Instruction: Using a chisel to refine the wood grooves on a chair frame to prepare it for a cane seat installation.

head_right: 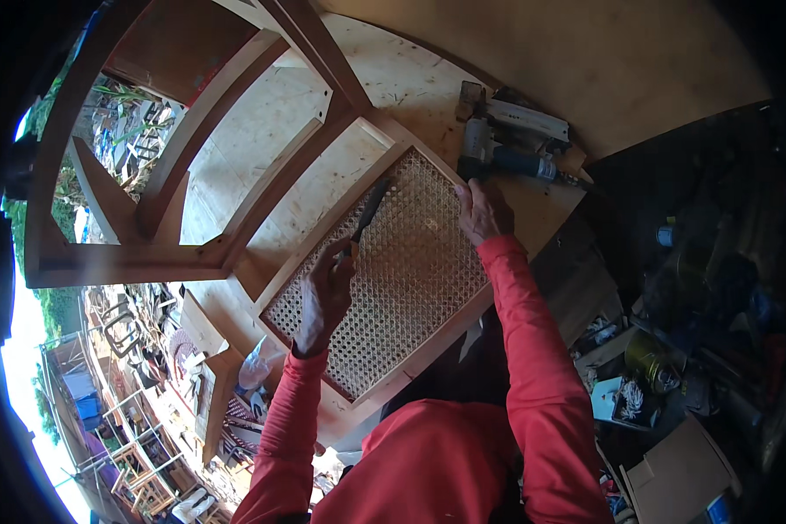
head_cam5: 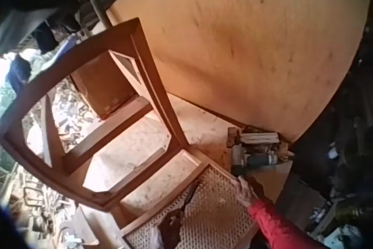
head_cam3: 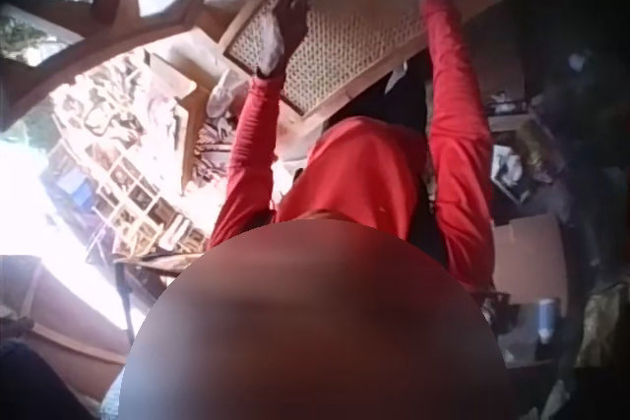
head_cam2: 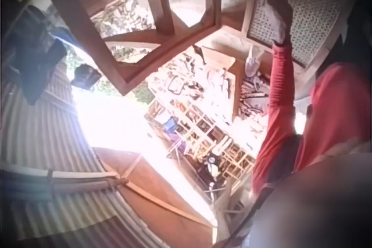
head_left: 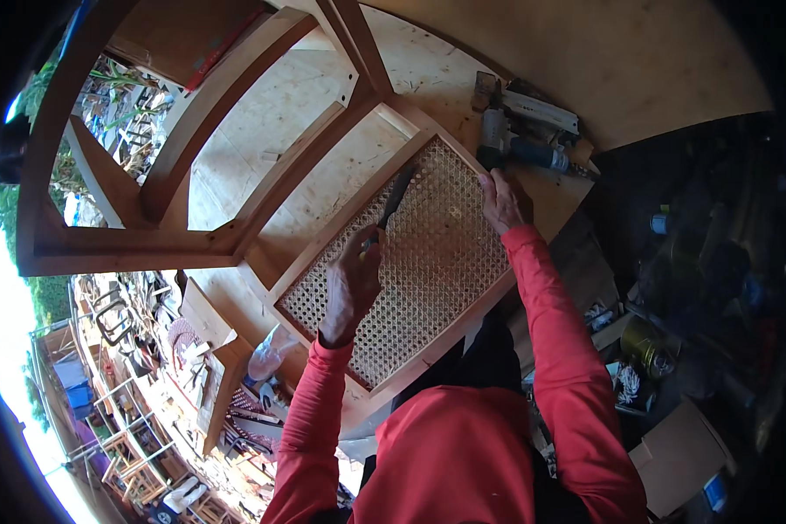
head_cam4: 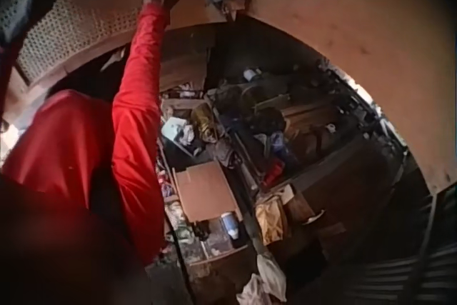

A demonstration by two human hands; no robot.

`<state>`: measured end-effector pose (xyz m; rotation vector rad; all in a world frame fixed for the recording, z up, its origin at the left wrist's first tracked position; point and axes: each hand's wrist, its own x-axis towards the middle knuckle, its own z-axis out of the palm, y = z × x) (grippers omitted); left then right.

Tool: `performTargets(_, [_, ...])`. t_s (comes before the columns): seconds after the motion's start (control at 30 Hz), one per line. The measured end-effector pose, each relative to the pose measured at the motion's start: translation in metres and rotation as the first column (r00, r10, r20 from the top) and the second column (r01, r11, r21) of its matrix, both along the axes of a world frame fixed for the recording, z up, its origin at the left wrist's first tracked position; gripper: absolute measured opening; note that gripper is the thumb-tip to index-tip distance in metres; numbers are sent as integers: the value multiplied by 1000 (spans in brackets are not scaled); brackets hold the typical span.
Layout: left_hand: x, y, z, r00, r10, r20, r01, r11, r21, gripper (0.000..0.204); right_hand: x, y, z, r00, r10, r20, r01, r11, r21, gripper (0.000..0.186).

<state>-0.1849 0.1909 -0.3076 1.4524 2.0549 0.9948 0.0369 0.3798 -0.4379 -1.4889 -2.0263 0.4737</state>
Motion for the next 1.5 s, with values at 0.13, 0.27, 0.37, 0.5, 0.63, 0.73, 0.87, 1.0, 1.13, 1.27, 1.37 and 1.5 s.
performTargets(0.13, [-1,-4,6,999,43,-6,-43,997,-57,26,-1,0,19,1000,7,2,-7,986,-165,39])
performTargets(0.27, [1,-1,-1,1000,3,-5,-3,998,-59,25,10,4,-9,998,25,-50,-34,981,-190,34])
performTargets(0.37, [-6,-22,-5,991,-72,-116,77,996,34,25,7,-13,-8,994,32,106,-44,993,114,28])
performTargets(0.5, [-1,-15,4,998,26,-49,-30,996,-81,27,0,-12,-1,996,-19,92,-2,976,216,24])
performTargets(0.63, [1,-2,-4,1000,5,-18,-7,995,-104,27,4,-14,-4,1000,3,16,-6,983,184,20])
performTargets(0.73, [1,-7,-7,1000,-1,-20,0,998,-68,26,1,-16,-4,1000,18,-18,-14,976,216,19])
performTargets(0.87, [3,-21,-5,998,53,-20,-55,992,-115,25,-2,-17,3,1000,6,-11,-5,988,156,20])
performTargets(1.0, [-3,-24,-10,998,45,48,-40,994,-98,30,0,-17,4,1000,-11,12,9,988,157,19])
performTargets(1.13, [-10,-25,-11,1000,-6,6,6,999,-44,33,0,-18,3,999,-22,49,14,989,148,20])
performTargets(1.27, [-3,18,-14,999,-35,-26,33,997,-73,31,-3,-20,2,1000,-18,-6,19,990,140,21])
performTargets(1.37, [6,28,-18,997,-61,-44,61,998,-12,29,4,-18,0,999,-26,27,21,989,149,21])
performTargets(1.5, [1,19,-15,999,-35,-5,34,995,-92,24,3,-18,-1,1000,-4,23,1,987,159,22])
